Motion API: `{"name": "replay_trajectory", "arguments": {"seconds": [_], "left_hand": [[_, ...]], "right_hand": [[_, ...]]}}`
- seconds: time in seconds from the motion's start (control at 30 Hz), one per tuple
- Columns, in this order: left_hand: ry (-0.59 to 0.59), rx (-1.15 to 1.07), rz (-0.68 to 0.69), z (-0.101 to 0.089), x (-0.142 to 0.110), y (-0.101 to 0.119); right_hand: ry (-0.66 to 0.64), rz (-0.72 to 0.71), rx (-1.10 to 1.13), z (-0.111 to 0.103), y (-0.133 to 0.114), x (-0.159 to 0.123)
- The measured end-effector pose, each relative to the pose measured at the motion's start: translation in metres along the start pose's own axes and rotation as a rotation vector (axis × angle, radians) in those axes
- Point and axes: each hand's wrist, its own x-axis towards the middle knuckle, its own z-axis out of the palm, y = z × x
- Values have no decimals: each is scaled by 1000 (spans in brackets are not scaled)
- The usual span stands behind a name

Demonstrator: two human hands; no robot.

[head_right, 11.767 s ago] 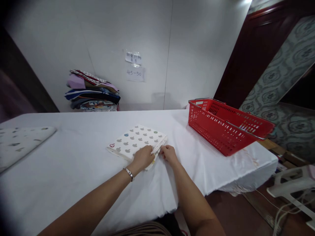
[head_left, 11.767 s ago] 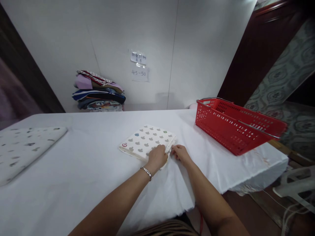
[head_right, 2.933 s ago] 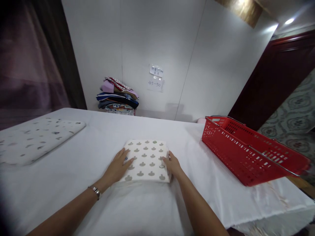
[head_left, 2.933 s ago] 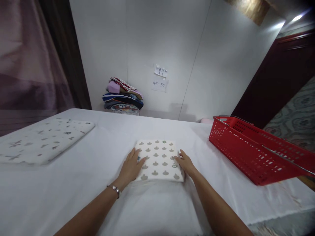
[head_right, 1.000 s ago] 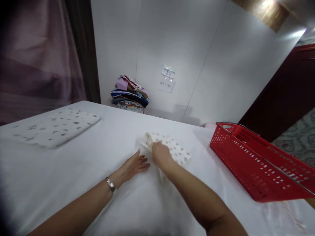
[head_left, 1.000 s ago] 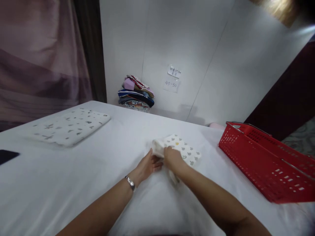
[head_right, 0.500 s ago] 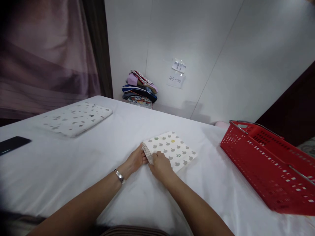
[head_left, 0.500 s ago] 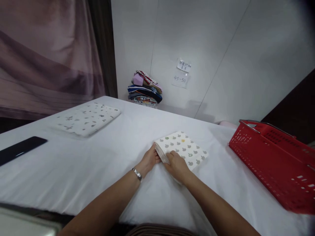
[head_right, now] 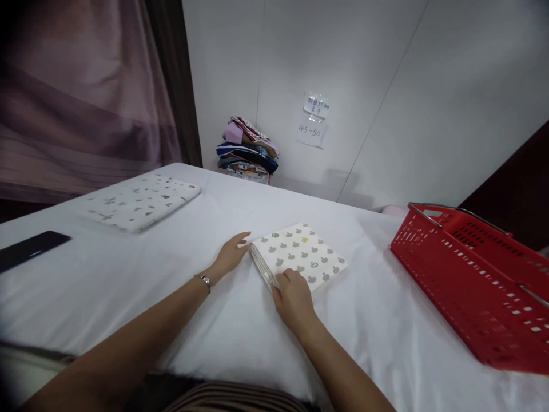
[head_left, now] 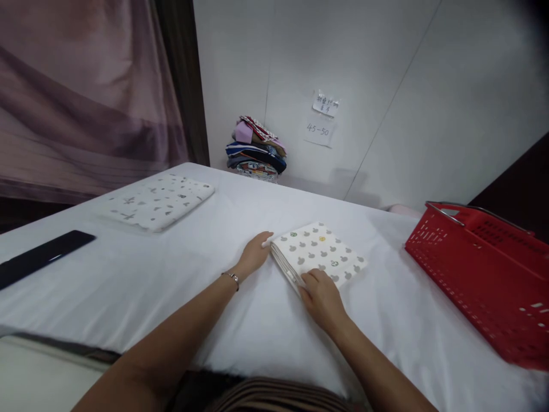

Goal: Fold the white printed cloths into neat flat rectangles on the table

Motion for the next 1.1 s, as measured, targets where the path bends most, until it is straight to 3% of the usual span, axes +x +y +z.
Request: {"name": "replay_trajectory", "arguments": {"seconds": [0.17,0.33,0.43,0.57,0.67,0.73,0.87,0.93,1.1], "left_hand": [[-148,334,381,-1,6,0],[-175,498,554,-5,15,-1],[-157,502,550,-5,15,-9],[-117,366,370,-1,13,-19],[-111,319,276,1,14,-6],[-98,311,321,3,12,15],[-101,342,536,19,4,49],[-144,423,603,33,2,47],[-184,601,632,59,5,16]], "right_hand": [[43,-31,-52,8,6,-14],[68,-57,-103,19,11,-15],[70,-82,-151,27,12,-14],[81,-108,-173,35,12,-17],[85,-99,-177,38,11,-19],[85,-90,-177,38,10,-19],[81,-73,-182,39,7,-17],[65,-65,-189,38,4,-19],[6,-101,-128,20,-5,-27]]}}
